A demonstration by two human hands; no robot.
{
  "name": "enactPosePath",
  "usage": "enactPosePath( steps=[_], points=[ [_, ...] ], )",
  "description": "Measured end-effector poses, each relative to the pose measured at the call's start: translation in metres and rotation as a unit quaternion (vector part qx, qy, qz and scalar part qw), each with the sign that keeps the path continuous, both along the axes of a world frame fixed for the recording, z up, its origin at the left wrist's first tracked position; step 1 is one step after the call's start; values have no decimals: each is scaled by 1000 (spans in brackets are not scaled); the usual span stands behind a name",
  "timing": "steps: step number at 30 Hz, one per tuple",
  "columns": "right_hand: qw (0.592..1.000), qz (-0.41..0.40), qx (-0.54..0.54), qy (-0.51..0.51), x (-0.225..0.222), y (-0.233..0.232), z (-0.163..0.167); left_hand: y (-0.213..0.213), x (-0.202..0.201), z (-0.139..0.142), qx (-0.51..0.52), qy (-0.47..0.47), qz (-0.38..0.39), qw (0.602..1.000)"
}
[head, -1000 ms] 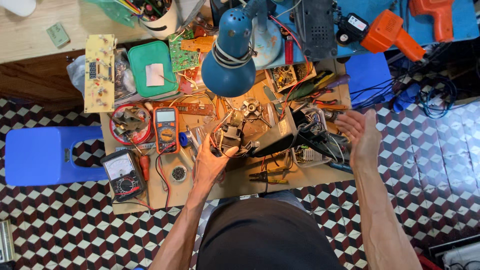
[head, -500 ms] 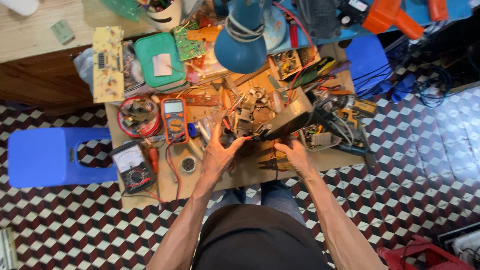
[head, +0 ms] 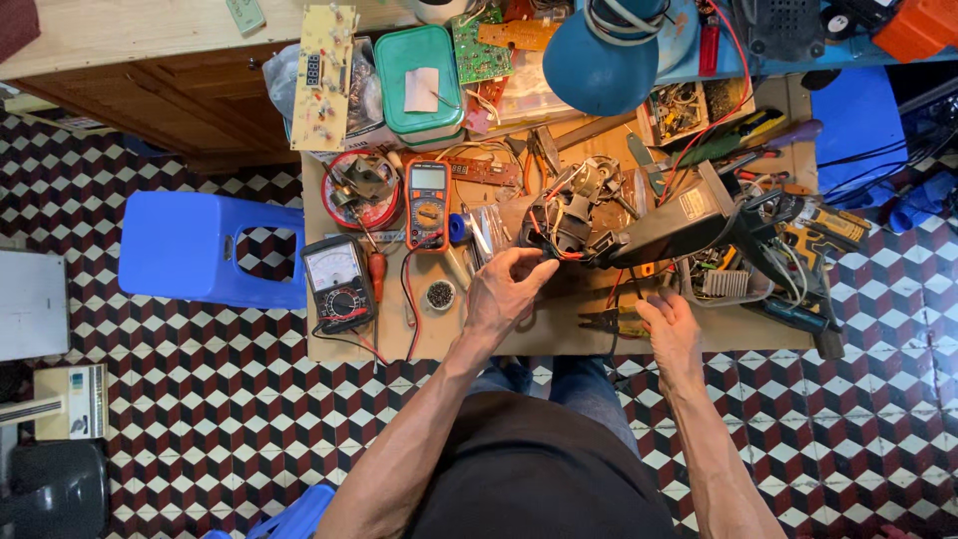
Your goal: The person works on a small electric motor or generator mounted in a bench vise. They use pliers to adjust internal components, select screws and parts from a container, and use a cordless drill to tighten screws. The person also applies liquid from a bottle to the assembly and connects wires to a power source before moving the unit to a stool.
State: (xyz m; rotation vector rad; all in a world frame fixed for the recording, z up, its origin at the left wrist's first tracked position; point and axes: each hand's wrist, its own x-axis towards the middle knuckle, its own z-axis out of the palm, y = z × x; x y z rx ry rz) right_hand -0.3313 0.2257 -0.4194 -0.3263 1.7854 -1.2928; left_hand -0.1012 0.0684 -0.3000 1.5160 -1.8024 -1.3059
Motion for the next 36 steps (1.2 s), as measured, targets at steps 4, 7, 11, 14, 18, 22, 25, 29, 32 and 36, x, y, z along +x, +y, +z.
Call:
enactPosePath(
  steps=[4,7,11,14,18,22,25,29,32,36],
  points=[
    [1000,5,-3,-3,-7,-6,12,-4,-16,4,28,14,13,999],
    [1000,9,-18,-14,-8,-13,31,-11,-13,-3,53,21,20,998],
    [997,26,-14,73,1,-18,67,-26,-13,-23,160,128,103,973],
    [974,85,23,210,22,-23,96,-43,-14,-37,229,193,125,946],
    [920,192,-85,331,48,-54,123,-52,-16,-44,278,192,135,931],
    [896,203,-143,368,71,-97,130,-54,-17,-43,290,204,134,926],
    [893,205,-91,389,77,-115,129,-55,-19,-41,312,216,152,913],
    [906,203,-96,359,78,-121,125,-54,-17,-41,323,234,142,906],
    [896,217,-107,371,77,-120,122,-53,-13,-42,326,245,131,904],
    [885,224,-121,388,76,-120,119,-51,-13,-46,334,272,113,895]
  ],
)
